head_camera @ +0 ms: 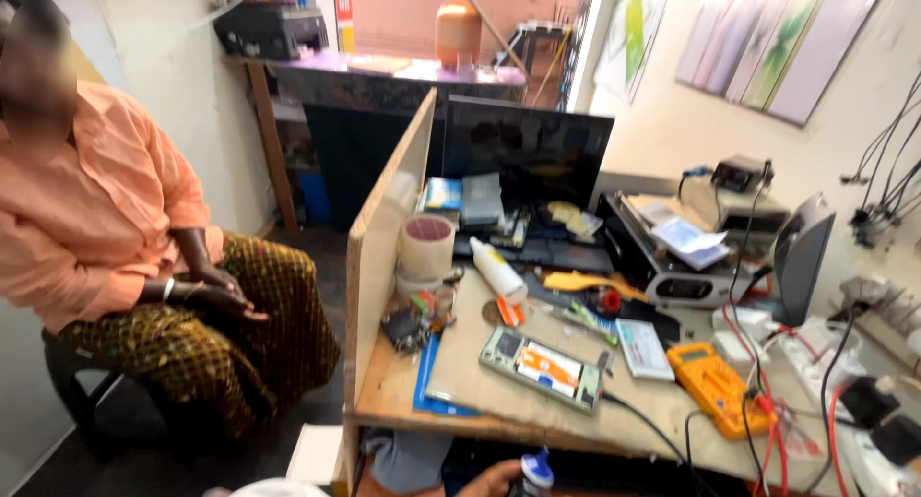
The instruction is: The person sits on the floor at a repair bench, first uses a smartphone, then opens a tube of adhesive and squeezes glue around the frame of a disassembled phone lying on the bench. They then pick up the phone's back cover, press it onto the glued frame, and press along the edges to secure it.
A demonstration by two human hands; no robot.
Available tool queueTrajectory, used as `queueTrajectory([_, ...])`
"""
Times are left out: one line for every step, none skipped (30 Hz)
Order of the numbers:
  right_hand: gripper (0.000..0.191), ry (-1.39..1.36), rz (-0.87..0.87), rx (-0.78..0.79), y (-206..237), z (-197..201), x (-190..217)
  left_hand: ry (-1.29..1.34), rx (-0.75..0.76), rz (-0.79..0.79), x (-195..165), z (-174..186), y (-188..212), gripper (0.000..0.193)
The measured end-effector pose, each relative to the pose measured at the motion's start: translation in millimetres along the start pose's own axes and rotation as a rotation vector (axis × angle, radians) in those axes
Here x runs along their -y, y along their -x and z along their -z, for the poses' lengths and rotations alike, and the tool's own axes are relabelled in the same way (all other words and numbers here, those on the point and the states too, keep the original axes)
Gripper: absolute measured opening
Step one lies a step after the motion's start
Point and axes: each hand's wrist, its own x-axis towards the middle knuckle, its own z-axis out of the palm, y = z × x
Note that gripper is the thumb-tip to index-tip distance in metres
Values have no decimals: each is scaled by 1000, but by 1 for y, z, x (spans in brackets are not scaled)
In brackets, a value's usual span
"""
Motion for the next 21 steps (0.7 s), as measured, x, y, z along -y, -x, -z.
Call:
queueTrajectory([42,-14,46,-29,16,4,12,17,-69,-13,-6,-4,15,53])
queueTrajectory([43,-28,103,-48,35,10,27,47,-161,-33,-10,-8,31,52])
queueTrajectory([44,-37,160,-54,40,20,38,64,-237,-56,-13,-12,49,50])
queueTrajectory([45,-46,213,-45,43,31,48,75,-288,-111,-14,-18,66,49])
queueTrajectory([46,-42,249,-12,47,42,61,53,-233,-175,-17,-21,79,48])
queueTrajectory([45,-35,279,25,44,53,71,41,-196,-209,-20,-22,87,46])
queueTrajectory([44,-32,306,64,43,61,81,30,-161,-240,-22,-24,96,44])
queueTrajectory([43,-58,301,100,38,70,89,82,-146,-166,-26,-24,100,44])
queueTrajectory([41,-81,302,130,32,75,94,136,-128,-100,-29,-23,102,43])
queueTrajectory([40,-103,304,159,28,77,99,192,-110,-36,-32,-22,103,42])
queueTrajectory([39,-126,304,169,23,79,101,220,-74,-39,-36,-20,102,42])
queueTrajectory([38,-146,307,175,21,78,102,249,-35,-45,-38,-18,102,43])
queueTrajectory([37,-165,309,181,21,78,102,279,4,-51,-40,-17,103,43])
queueTrajectory([35,-137,274,157,24,77,102,300,1,-28,-41,-16,105,44])
queueTrajectory([34,-107,241,134,27,77,101,320,-1,-8,-41,-16,107,45])
queueTrajectory([32,-79,208,111,34,76,100,340,-6,12,-40,-17,110,46])
queueTrajectory([31,-239,157,80,41,74,100,330,11,-5,-39,-18,115,47])
queueTrajectory([29,-396,111,43,46,71,98,320,32,-27,-37,-20,118,49])
queueTrajectory([28,-552,65,7,52,68,98,310,53,-49,-35,-22,122,51])
queueTrajectory([27,-650,9,-38,58,64,98,317,50,-74,-33,-24,124,50])
queueTrajectory([26,-748,-47,-83,64,58,99,324,47,-100,-31,-26,126,49])
